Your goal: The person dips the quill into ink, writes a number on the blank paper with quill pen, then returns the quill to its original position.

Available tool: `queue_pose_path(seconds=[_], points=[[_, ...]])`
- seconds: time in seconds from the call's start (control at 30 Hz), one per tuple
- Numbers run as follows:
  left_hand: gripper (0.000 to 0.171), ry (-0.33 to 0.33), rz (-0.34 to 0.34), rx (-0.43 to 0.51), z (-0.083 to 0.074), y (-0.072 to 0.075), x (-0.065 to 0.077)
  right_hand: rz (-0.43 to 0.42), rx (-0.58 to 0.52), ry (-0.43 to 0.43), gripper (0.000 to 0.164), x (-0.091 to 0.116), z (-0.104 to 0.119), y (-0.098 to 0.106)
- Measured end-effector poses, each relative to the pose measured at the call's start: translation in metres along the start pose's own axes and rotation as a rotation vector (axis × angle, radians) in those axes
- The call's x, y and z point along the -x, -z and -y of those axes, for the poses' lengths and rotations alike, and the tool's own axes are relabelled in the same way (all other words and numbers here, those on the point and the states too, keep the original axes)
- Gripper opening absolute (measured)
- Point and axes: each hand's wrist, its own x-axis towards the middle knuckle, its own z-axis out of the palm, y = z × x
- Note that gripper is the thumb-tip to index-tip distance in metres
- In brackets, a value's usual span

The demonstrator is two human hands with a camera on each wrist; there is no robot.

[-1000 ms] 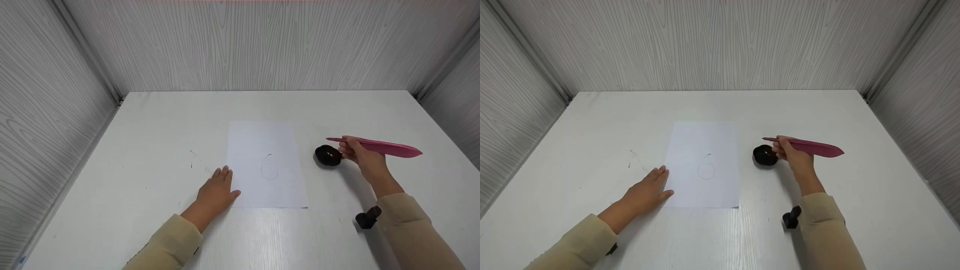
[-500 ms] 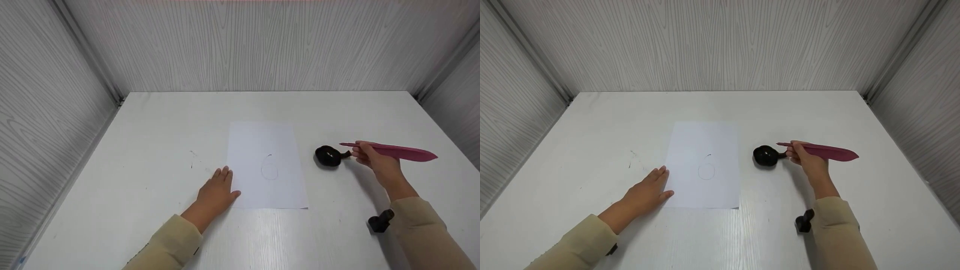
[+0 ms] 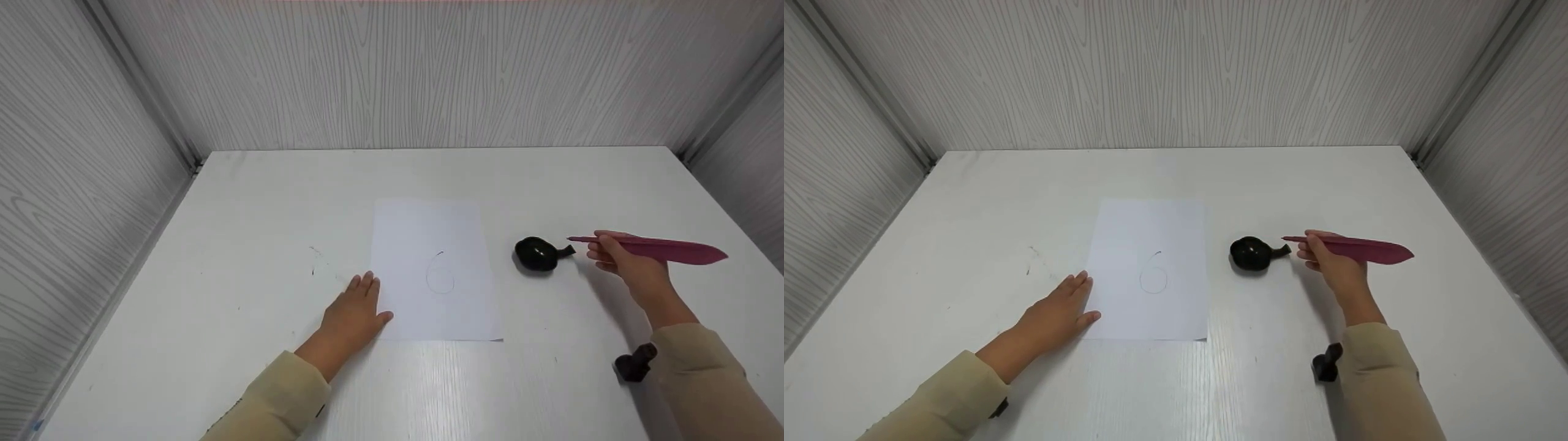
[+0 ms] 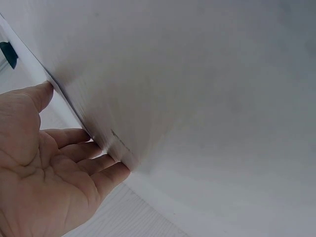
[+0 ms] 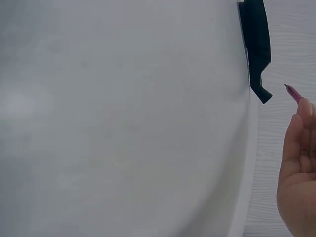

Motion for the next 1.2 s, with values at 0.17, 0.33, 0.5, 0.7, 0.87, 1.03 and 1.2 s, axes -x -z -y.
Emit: queue_pose_path(seconds=[0.17, 0.33, 0.5, 0.7, 0.87, 1.03, 1.2], points=[[0.068, 0.002, 0.003, 0.001, 0.000, 0.000, 0.001, 0.091, 0.269, 0.129, 0.039, -0.004, -0.002, 0.000], [0.068, 0.010, 0.012, 0.002, -0.001, 0.001, 0.001, 0.172, 0.450, 0.319, 0.031, -0.006, -0.004, -0.003], [0.068, 0.011, 0.011, -0.002, -0.001, 0.002, 0.001, 0.240, 0.564, 0.592, 0.021, -0.003, -0.008, -0.006], [0.068, 0.011, 0.010, -0.016, -0.001, 0.002, 0.002, 0.238, 1.062, 0.799, 0.047, 0.001, -0.011, -0.001], [0.068, 0.014, 0.012, -0.008, -0.002, 0.002, 0.002, 0.315, 1.278, 0.705, 0.065, 0.007, -0.012, 0.001], [0.067, 0.015, 0.007, 0.000, -0.002, 0.003, 0.002, 0.349, 1.427, 0.689, 0.077, 0.012, -0.014, 0.001], [0.067, 0.011, 0.006, 0.003, -0.001, 0.003, 0.002, 0.375, 1.453, 0.790, 0.071, 0.013, -0.017, 0.002]])
